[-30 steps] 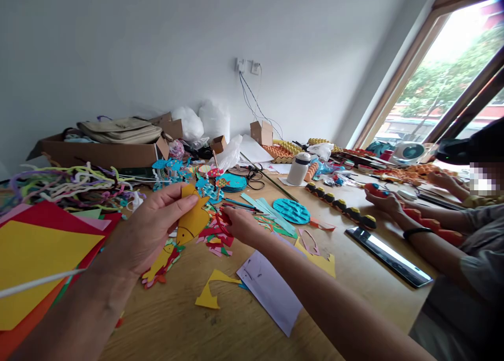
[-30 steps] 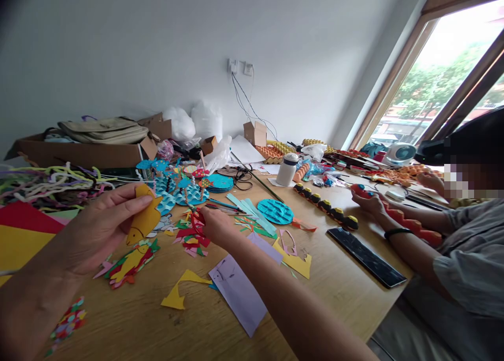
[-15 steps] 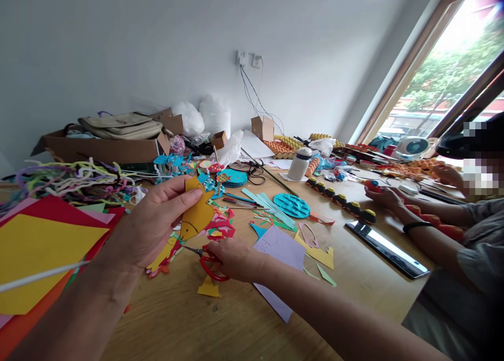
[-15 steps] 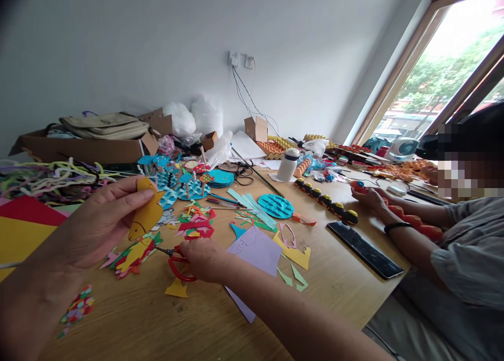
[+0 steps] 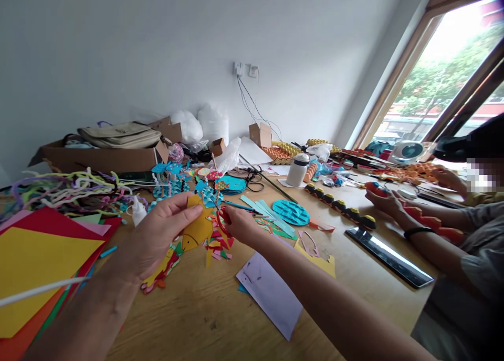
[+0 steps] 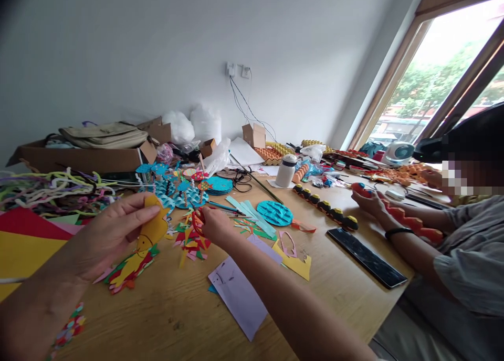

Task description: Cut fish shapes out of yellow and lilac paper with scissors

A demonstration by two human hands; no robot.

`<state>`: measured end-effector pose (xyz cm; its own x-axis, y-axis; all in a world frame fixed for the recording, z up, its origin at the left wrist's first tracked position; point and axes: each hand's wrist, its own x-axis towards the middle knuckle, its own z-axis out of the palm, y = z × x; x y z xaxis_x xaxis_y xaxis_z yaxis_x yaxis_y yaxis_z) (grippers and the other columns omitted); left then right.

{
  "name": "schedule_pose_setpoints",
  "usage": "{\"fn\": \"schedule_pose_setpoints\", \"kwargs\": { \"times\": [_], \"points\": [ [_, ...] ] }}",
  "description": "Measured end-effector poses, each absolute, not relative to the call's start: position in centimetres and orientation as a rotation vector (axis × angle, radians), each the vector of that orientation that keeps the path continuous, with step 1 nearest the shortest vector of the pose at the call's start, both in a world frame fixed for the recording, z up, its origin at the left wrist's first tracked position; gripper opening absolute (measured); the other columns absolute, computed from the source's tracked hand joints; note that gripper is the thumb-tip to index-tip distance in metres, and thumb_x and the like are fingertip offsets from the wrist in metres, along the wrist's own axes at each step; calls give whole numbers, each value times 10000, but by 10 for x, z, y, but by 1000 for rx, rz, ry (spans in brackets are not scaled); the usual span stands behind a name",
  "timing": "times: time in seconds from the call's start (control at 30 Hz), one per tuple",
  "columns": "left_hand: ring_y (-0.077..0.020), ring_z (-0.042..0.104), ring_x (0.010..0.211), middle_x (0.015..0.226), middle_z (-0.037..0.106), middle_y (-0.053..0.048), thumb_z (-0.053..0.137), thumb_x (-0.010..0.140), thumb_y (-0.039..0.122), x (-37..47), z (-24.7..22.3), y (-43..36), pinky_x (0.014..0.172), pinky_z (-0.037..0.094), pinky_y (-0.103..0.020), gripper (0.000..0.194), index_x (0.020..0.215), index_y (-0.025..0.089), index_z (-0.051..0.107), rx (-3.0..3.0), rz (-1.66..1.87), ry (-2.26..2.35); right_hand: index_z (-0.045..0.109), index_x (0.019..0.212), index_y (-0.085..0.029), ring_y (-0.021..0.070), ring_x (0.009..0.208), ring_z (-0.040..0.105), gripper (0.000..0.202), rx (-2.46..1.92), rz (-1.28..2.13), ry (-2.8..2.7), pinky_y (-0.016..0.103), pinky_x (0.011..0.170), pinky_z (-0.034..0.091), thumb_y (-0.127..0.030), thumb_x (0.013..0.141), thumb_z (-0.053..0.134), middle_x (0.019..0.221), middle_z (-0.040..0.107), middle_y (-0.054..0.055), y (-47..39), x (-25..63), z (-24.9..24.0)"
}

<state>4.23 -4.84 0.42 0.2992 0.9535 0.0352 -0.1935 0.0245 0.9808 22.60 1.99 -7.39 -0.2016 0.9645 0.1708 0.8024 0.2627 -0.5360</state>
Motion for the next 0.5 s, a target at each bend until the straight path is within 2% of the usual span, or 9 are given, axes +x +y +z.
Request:
{"fn": "schedule_pose_setpoints", "kwargs": {
  "times": [0.13, 0.23, 0.3, 0.37, 0.43, 0.5],
  "points": [
    [-122, 570, 595, 628, 620, 38, 703, 652, 326, 44, -8, -37, 545, 430, -203, 162, 667, 194, 610, 1335, 985, 976, 482, 740, -169, 133, 616, 473, 67, -1484, 561, -1820, 229, 530, 298, -194, 722, 541, 682, 547, 18, 22, 230, -64],
    [-136, 566, 602, 660, 629, 26, 702, 635, 324, 44, -18, -26, 556, 424, -226, 180, 715, 196, 605, 1502, 939, 992, 452, 849, -170, 109, 560, 476, 188, -1324, 738, -1701, 211, 490, 347, -356, 820, 449, 716, 567, 18, 4, 229, -49],
    [-128, 540, 565, 631, 602, 48, 685, 647, 308, 45, -23, -23, 522, 393, -218, 192, 776, 216, 576, 1580, 914, 991, 446, 872, -173, 99, 536, 474, 261, -1229, 830, -1659, 205, 470, 362, -430, 835, 423, 711, 566, 11, -11, 227, -38],
    [-109, 483, 505, 573, 549, 75, 658, 676, 298, 46, -25, -24, 468, 326, -195, 188, 815, 230, 551, 1655, 840, 983, 470, 834, -174, 88, 517, 453, 291, -1077, 1033, -1570, 195, 445, 343, -439, 754, 561, 666, 526, -17, -24, 224, -29],
    [-97, 432, 476, 552, 519, 82, 641, 699, 308, 48, -24, -28, 440, 269, -187, 181, 833, 230, 547, 1717, 774, 961, 490, 779, -175, 83, 529, 438, 291, -997, 1216, -1572, 191, 458, 343, -353, 651, 682, 633, 492, -44, -32, 221, -24],
    [-101, 435, 484, 571, 539, 70, 647, 696, 324, 49, -22, -31, 440, 272, -190, 198, 839, 225, 553, 1739, 747, 944, 507, 756, -175, 83, 552, 439, 276, -952, 1291, -1629, 194, 482, 349, -245, 589, 715, 642, 490, -54, -35, 218, -23]
  ]
}}
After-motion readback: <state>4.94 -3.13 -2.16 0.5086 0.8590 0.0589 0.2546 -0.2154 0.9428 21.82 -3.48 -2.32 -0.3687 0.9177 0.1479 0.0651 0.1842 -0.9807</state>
